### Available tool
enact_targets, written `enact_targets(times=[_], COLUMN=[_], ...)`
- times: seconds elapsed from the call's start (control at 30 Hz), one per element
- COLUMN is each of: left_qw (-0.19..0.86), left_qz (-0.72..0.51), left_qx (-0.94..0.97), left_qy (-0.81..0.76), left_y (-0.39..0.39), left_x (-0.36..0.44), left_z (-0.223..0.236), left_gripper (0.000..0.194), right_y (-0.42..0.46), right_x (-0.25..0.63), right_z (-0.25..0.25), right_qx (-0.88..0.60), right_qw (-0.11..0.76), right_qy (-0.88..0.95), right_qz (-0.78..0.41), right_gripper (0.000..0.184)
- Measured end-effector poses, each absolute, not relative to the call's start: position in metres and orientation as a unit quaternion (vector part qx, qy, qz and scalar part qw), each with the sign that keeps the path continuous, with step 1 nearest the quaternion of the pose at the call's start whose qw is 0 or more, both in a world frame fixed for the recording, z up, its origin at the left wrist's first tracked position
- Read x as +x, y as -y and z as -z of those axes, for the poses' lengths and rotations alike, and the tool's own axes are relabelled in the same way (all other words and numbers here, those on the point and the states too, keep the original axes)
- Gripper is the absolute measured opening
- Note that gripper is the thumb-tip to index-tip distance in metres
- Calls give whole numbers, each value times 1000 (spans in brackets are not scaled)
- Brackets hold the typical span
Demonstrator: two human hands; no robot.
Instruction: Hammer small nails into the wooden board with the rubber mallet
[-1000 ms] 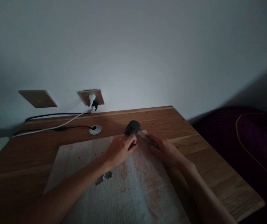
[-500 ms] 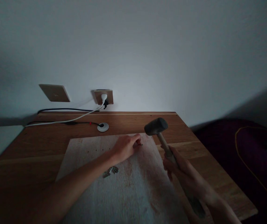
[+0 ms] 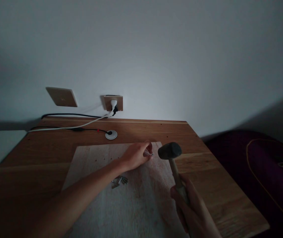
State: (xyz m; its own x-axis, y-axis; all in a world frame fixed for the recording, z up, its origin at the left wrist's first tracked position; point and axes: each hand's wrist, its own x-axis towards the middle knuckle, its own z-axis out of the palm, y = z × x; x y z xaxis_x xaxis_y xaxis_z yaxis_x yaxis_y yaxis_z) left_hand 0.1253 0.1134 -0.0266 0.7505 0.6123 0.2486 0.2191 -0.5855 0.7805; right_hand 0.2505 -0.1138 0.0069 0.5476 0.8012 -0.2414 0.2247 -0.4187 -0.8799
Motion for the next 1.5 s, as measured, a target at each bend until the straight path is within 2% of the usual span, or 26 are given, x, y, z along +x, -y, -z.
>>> enact_targets(times=[0.23, 0.43, 0.63, 0.83, 1.1, 1.3, 1.5], left_qw=[375, 367, 390, 402, 388, 396, 396], left_qz=[-234, -250, -252, -245, -242, -219, -209], left_qx=[864, 868, 857, 850, 860, 863, 862], left_qy=[-240, -224, -223, -237, -228, -227, -237], left_y=[-115, -115, -115, -115, -114, -113, -113], left_x=[127, 127, 128, 128, 131, 130, 130], left_z=[29, 33, 35, 34, 37, 40, 36], left_gripper=[25, 25, 46, 53, 56, 56, 54], right_y=[120, 120, 120, 114, 120, 125, 113], right_x=[252, 258, 249, 240, 243, 236, 227], right_z=[17, 29, 23, 18, 32, 24, 14], right_qx=[-813, -805, -817, -829, -823, -869, -878], right_qw=[402, 386, 410, 367, 383, 324, 297], right_qy=[334, 346, 327, 348, 331, 327, 327], right_qz=[-256, -289, -241, -239, -255, -181, -186], right_gripper=[70, 68, 70, 68, 71, 79, 79])
